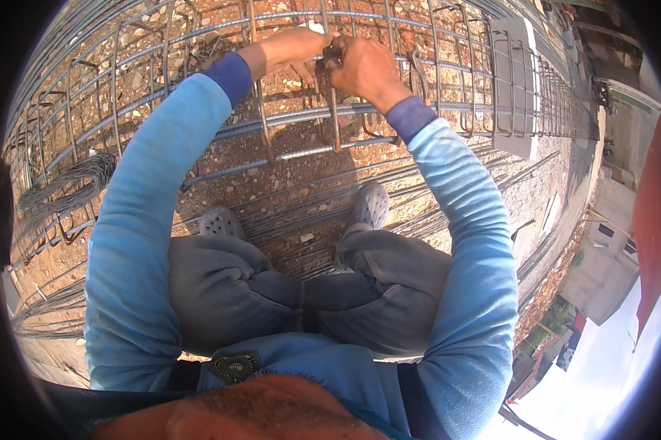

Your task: The person secures reinforcement bars by hand and using a tool to twist and cut wire ties.

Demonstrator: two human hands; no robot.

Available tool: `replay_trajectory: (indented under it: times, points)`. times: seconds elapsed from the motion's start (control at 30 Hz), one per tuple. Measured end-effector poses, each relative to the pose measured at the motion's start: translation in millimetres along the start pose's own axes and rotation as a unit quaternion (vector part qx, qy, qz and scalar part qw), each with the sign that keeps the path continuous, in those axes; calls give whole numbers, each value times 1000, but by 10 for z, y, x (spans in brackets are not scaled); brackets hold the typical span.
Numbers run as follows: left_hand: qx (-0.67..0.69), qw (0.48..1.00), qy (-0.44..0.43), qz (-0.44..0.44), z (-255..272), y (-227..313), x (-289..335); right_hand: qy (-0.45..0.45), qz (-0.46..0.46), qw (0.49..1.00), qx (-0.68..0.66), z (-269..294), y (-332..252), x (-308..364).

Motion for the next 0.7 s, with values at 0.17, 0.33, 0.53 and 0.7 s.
replay_trajectory:
  times: [0.17,0.33,0.53,0.7]
  points:
    - [-16,1000,0,-2,-17,-44,-22,112,134,969,176,11,-303,96]
    - [46,997,24,-65,77,-55,86,73,82,990,88,-69,-81,-5]
    - [-151,979,16,-135,50,74,101,26,-75,992,-96,-38,268,58]
    - [-225,928,166,-246,119,61,143,27,121,989,84,92,-213,249]
Point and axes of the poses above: each hand's wrist, its own x-axis away from the middle knuckle, its own z-axis out of the back of the hand, y = z × x, the point moved 8 cm from there along -x, towards the middle knuckle, and after that the axes turned 13 degrees about z, right-handed, at the moved point
